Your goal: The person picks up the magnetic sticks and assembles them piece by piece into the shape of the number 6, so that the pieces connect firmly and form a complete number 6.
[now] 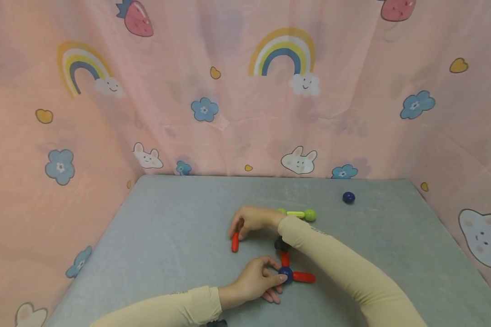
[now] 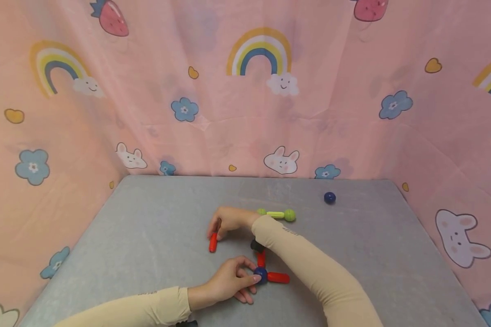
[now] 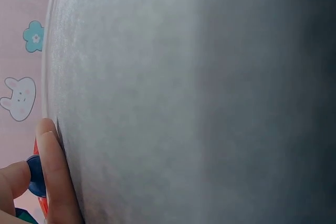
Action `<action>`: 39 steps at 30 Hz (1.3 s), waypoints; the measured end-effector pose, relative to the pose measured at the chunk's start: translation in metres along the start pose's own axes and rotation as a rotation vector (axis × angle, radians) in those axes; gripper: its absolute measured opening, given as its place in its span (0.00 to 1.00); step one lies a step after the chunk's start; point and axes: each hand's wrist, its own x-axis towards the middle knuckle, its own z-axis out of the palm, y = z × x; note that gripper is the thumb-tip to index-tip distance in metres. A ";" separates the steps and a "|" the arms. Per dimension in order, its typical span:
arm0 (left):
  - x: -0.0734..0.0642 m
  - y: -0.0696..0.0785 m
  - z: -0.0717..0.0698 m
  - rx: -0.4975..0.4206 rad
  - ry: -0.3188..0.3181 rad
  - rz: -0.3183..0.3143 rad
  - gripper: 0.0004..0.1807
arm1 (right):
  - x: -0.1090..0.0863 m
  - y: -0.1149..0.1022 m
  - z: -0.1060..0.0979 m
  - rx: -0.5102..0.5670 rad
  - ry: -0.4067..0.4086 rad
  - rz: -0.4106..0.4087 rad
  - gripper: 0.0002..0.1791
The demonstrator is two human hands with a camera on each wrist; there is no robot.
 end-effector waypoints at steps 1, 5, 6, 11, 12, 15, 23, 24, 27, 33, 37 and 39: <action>0.000 0.000 0.000 0.000 0.000 -0.001 0.12 | 0.000 0.000 0.000 -0.003 -0.001 -0.005 0.14; -0.001 0.001 0.000 0.001 -0.005 -0.003 0.12 | 0.000 -0.003 0.000 -0.031 -0.005 -0.008 0.12; -0.001 0.001 0.000 0.000 -0.007 -0.004 0.12 | 0.000 -0.004 0.001 -0.046 -0.005 -0.007 0.11; -0.001 0.002 -0.001 -0.005 -0.011 -0.010 0.12 | 0.001 -0.007 0.002 -0.110 0.013 0.006 0.08; -0.001 0.002 -0.001 -0.005 -0.010 -0.011 0.12 | 0.001 -0.007 0.002 -0.120 0.014 0.007 0.08; -0.001 0.001 -0.001 -0.003 -0.007 -0.012 0.12 | 0.001 -0.008 0.003 -0.122 0.013 0.004 0.09; -0.001 0.002 -0.001 -0.012 -0.012 -0.022 0.12 | -0.002 -0.014 0.004 -0.103 0.018 0.000 0.08; -0.001 0.002 -0.001 -0.010 -0.011 -0.021 0.12 | -0.002 -0.014 0.004 -0.102 0.021 -0.001 0.08; -0.001 0.002 -0.001 -0.004 -0.009 -0.018 0.12 | -0.004 -0.013 0.005 -0.094 0.030 -0.005 0.08; -0.002 0.002 -0.001 -0.002 -0.010 -0.011 0.12 | -0.010 -0.010 0.002 -0.072 0.080 -0.033 0.07; -0.002 0.003 -0.001 -0.001 -0.007 -0.015 0.12 | -0.017 -0.011 -0.002 -0.045 0.099 -0.037 0.07; -0.002 0.004 -0.001 -0.006 -0.005 -0.019 0.12 | -0.022 -0.012 -0.003 -0.029 0.106 -0.036 0.07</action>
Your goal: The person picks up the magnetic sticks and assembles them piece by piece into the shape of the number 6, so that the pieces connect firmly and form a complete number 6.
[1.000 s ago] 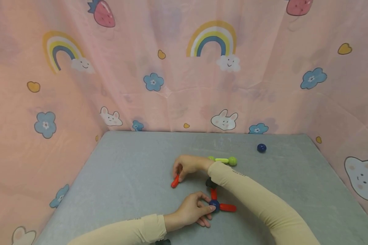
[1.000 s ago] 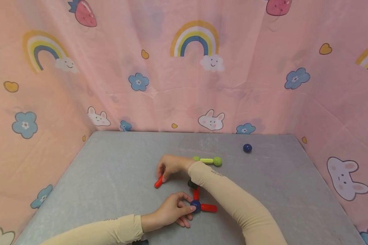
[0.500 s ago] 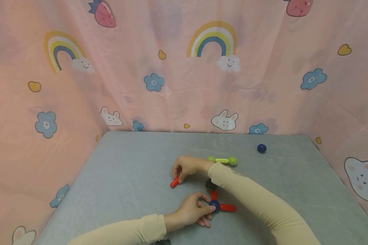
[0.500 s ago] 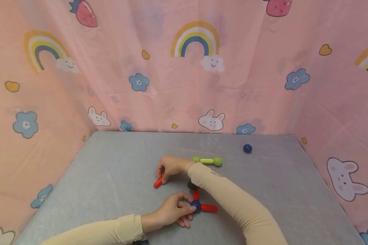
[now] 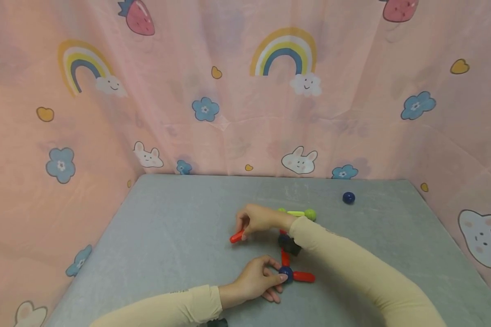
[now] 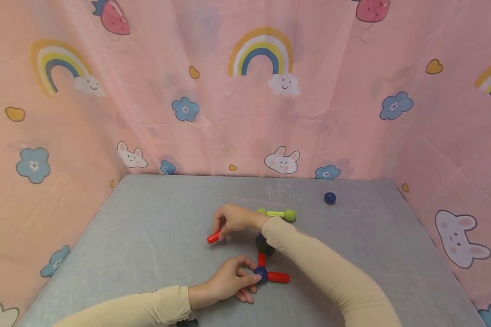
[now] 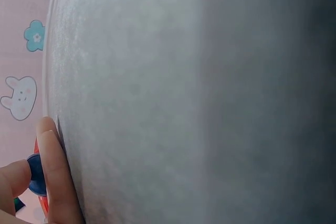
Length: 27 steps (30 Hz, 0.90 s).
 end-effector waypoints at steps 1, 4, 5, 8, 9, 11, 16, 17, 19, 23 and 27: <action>0.000 0.000 0.000 0.001 -0.001 -0.001 0.12 | -0.003 0.000 -0.001 0.005 0.003 0.002 0.07; -0.001 0.001 -0.001 -0.001 -0.003 -0.007 0.13 | -0.011 -0.001 -0.004 0.021 0.012 0.002 0.08; -0.001 0.001 -0.001 -0.001 -0.003 -0.008 0.13 | -0.014 -0.001 -0.004 0.023 0.016 0.006 0.08; 0.000 0.001 0.000 -0.001 -0.001 -0.010 0.13 | -0.025 0.001 -0.006 0.012 0.035 0.010 0.10; 0.000 0.001 0.000 0.000 -0.002 -0.009 0.12 | -0.028 0.002 -0.006 0.004 0.042 0.012 0.11; 0.000 0.001 0.001 0.002 -0.001 -0.006 0.12 | -0.036 0.003 -0.007 -0.016 0.061 0.024 0.12; 0.000 0.001 0.001 0.010 0.002 0.002 0.12 | -0.056 0.004 -0.011 -0.019 0.086 0.038 0.11; 0.000 0.001 0.001 0.010 0.002 0.003 0.12 | -0.060 0.004 -0.012 -0.015 0.089 0.037 0.10; 0.001 0.000 0.001 0.014 0.000 0.006 0.11 | -0.068 0.008 -0.012 -0.002 0.099 0.047 0.11; 0.001 -0.001 0.001 0.017 -0.005 0.008 0.12 | -0.082 0.015 -0.012 -0.012 0.143 0.087 0.10; 0.001 -0.001 0.000 0.014 -0.011 -0.001 0.12 | -0.095 0.020 -0.013 -0.002 0.181 0.099 0.10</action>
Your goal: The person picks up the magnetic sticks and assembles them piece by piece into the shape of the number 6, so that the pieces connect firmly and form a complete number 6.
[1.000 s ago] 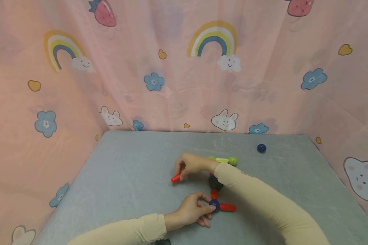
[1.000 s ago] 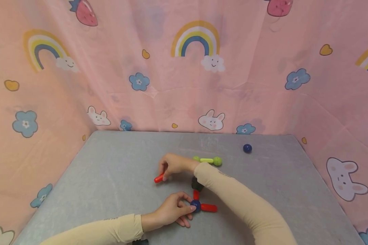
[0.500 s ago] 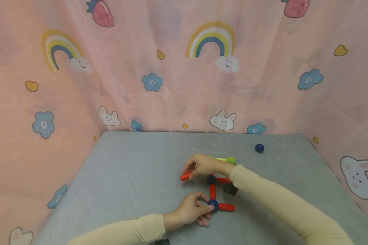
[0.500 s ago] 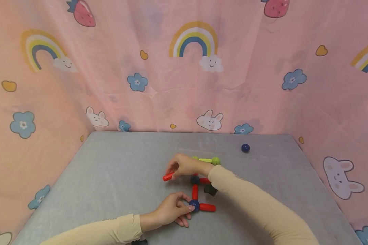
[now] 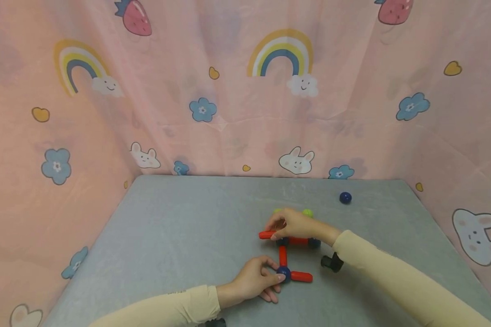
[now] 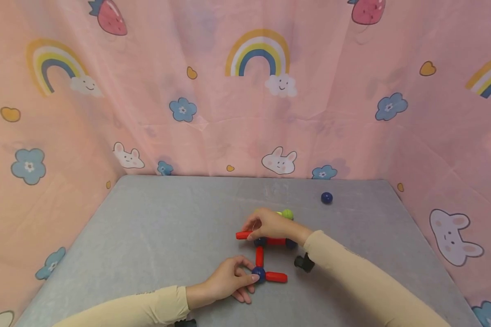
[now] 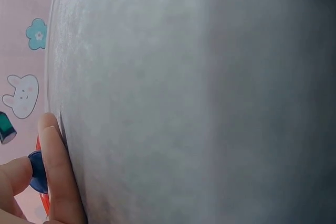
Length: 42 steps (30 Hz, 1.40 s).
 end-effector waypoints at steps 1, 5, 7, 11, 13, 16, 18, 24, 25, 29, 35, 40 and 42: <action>0.000 0.001 0.000 -0.001 -0.002 -0.005 0.12 | -0.003 0.001 -0.001 0.014 0.005 0.004 0.10; 0.000 0.003 -0.002 0.003 -0.012 -0.021 0.12 | -0.014 0.006 -0.004 0.059 0.037 0.024 0.11; 0.000 0.004 -0.003 0.012 -0.011 -0.028 0.11 | -0.019 0.009 -0.007 0.072 0.061 0.037 0.12; 0.001 0.005 -0.005 0.054 0.014 -0.036 0.12 | -0.031 0.013 -0.013 0.089 0.105 0.057 0.12; 0.001 0.006 -0.007 0.083 0.034 -0.035 0.12 | -0.037 0.015 -0.017 0.090 0.120 0.072 0.12; 0.002 0.009 -0.010 0.129 0.071 -0.010 0.13 | -0.045 0.017 -0.021 0.070 0.134 0.090 0.13; 0.004 0.013 -0.013 0.164 0.098 0.022 0.12 | -0.050 0.019 -0.023 0.057 0.145 0.111 0.13; 0.017 0.021 -0.020 0.268 0.153 0.130 0.10 | -0.066 0.026 -0.027 0.040 0.191 0.148 0.15; 0.020 0.023 -0.021 0.290 0.159 0.155 0.10 | -0.068 0.027 -0.027 0.038 0.196 0.158 0.15; 0.033 0.028 -0.024 0.376 0.178 0.260 0.09 | -0.078 0.029 -0.027 0.050 0.216 0.205 0.17; 0.054 0.041 -0.026 0.496 0.152 0.366 0.12 | -0.091 0.032 -0.022 0.092 0.263 0.270 0.18; 0.070 0.050 -0.025 0.549 0.111 0.412 0.13 | -0.099 0.034 -0.016 0.107 0.302 0.307 0.18; 0.076 0.052 -0.024 0.569 0.098 0.426 0.12 | -0.101 0.034 -0.015 0.118 0.310 0.309 0.18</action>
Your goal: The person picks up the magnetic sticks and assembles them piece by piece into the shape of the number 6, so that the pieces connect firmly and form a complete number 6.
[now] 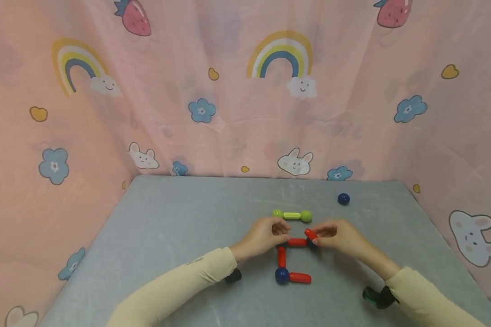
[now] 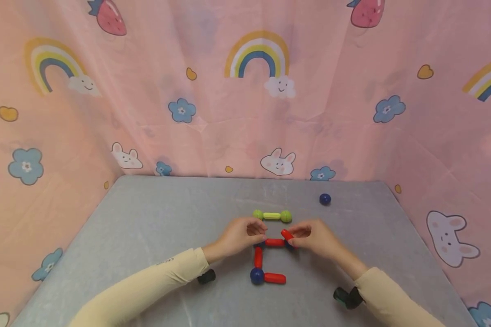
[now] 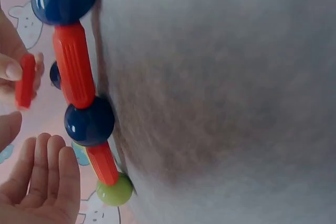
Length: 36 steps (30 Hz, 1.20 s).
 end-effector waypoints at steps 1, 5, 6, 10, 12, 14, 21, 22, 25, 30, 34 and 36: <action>0.003 0.001 0.000 0.016 -0.009 0.004 0.12 | -0.002 0.000 0.001 0.007 0.005 0.001 0.18; 0.012 0.003 0.003 0.091 -0.056 0.018 0.13 | -0.008 0.000 0.003 0.026 0.026 0.019 0.18; 0.014 0.004 0.003 0.113 -0.071 0.020 0.14 | -0.009 0.000 0.003 0.027 0.032 0.030 0.17; 0.022 0.010 0.006 0.155 -0.133 0.037 0.16 | -0.014 0.001 0.005 0.039 0.034 0.092 0.17; 0.025 0.011 0.008 0.161 -0.163 0.042 0.17 | -0.016 0.001 0.006 0.059 0.029 0.141 0.17; 0.030 0.011 0.010 0.167 -0.189 0.045 0.18 | -0.018 0.003 0.008 0.079 0.020 0.177 0.18; 0.043 0.005 0.019 0.266 -0.264 0.095 0.21 | -0.024 0.007 0.015 0.142 0.001 0.230 0.17; 0.044 0.004 0.020 0.288 -0.270 0.102 0.21 | -0.025 0.009 0.016 0.145 -0.002 0.225 0.18; 0.047 0.003 0.023 0.329 -0.287 0.115 0.21 | -0.027 0.012 0.021 0.178 -0.015 0.256 0.19; 0.048 0.003 0.025 0.349 -0.305 0.121 0.20 | -0.031 0.015 0.028 0.252 -0.029 0.311 0.19; 0.048 0.003 0.025 0.346 -0.310 0.136 0.19 | -0.033 0.016 0.032 0.289 -0.022 0.327 0.17; 0.048 0.002 0.025 0.346 -0.311 0.145 0.19 | -0.033 0.017 0.033 0.301 -0.023 0.332 0.16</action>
